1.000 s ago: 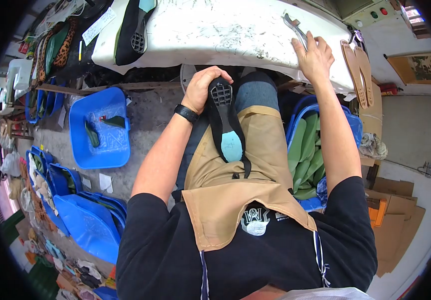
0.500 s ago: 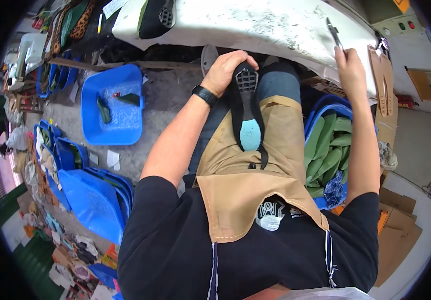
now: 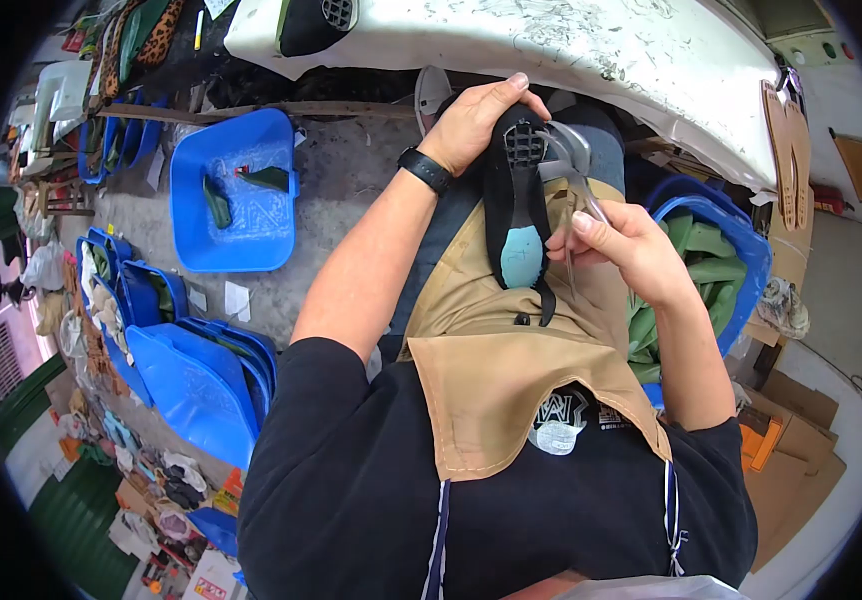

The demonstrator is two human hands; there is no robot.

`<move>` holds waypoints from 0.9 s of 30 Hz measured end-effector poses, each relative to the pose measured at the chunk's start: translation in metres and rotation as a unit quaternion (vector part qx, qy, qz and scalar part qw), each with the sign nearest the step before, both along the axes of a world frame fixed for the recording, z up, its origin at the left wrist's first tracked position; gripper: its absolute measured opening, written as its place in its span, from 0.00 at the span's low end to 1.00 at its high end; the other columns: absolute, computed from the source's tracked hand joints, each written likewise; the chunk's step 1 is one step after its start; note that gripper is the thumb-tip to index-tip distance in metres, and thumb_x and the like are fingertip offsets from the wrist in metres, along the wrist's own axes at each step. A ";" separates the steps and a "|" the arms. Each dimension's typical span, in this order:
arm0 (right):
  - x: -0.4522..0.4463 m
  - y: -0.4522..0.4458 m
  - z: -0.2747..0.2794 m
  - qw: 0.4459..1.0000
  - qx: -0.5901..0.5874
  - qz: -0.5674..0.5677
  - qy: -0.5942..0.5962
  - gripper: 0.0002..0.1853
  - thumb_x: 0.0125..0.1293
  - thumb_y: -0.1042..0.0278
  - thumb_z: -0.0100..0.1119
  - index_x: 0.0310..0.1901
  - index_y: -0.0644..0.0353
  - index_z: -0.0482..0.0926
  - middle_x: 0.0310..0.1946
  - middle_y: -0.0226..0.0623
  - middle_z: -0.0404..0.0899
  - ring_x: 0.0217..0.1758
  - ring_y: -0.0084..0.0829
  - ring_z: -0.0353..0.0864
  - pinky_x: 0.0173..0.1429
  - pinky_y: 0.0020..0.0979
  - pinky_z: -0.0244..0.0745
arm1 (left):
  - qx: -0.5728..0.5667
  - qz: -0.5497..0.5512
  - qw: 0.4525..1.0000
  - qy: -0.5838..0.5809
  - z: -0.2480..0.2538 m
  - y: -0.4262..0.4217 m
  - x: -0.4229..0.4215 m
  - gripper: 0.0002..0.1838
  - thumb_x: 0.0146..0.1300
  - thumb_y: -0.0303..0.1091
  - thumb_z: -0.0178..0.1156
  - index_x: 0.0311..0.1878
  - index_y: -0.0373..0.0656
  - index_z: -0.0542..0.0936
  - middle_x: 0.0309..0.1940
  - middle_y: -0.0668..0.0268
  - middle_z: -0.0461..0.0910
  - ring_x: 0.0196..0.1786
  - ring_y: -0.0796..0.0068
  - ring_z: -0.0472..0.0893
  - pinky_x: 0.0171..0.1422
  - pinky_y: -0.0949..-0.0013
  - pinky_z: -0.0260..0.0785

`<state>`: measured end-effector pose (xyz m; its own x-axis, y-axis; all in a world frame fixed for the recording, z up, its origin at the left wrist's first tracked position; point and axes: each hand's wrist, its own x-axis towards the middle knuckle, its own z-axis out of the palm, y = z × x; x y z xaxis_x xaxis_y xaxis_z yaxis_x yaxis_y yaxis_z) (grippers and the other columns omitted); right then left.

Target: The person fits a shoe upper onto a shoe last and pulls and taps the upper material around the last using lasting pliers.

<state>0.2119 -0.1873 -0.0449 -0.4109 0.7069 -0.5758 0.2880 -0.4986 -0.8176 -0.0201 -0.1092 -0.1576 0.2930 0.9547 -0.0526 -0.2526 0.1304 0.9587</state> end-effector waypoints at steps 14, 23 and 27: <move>-0.007 0.006 -0.007 0.994 -0.075 -0.009 0.073 0.19 0.83 0.55 0.56 0.35 0.60 0.80 0.34 0.37 0.87 0.39 0.29 0.89 0.47 0.23 0.80 | 0.026 0.008 1.000 0.013 0.007 -0.003 0.000 0.29 0.84 0.51 0.48 0.42 0.37 0.90 0.38 0.67 0.88 0.40 0.79 0.81 0.55 0.76 0.72; -0.009 -0.008 -0.019 0.999 0.035 -0.004 0.010 0.18 0.83 0.56 0.56 0.36 0.60 0.79 0.34 0.36 0.85 0.36 0.28 0.88 0.45 0.23 0.80 | 0.027 0.003 0.999 0.025 0.008 -0.002 0.003 0.29 0.83 0.49 0.48 0.41 0.35 0.89 0.41 0.63 0.89 0.45 0.73 0.82 0.60 0.72 0.72; -0.016 -0.005 -0.022 0.998 0.054 -0.016 0.009 0.18 0.83 0.56 0.56 0.36 0.60 0.79 0.32 0.35 0.84 0.33 0.26 0.86 0.42 0.23 0.79 | 0.009 0.001 1.000 0.022 0.009 -0.002 0.003 0.29 0.83 0.49 0.47 0.41 0.35 0.89 0.41 0.63 0.89 0.43 0.73 0.82 0.59 0.71 0.73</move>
<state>0.1963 -0.1928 -0.0668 -0.3974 0.7771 -0.4880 0.2586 -0.4154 -0.8721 -0.0175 -0.1110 -0.1488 0.2893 0.9560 -0.0477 -0.2111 0.1123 0.9710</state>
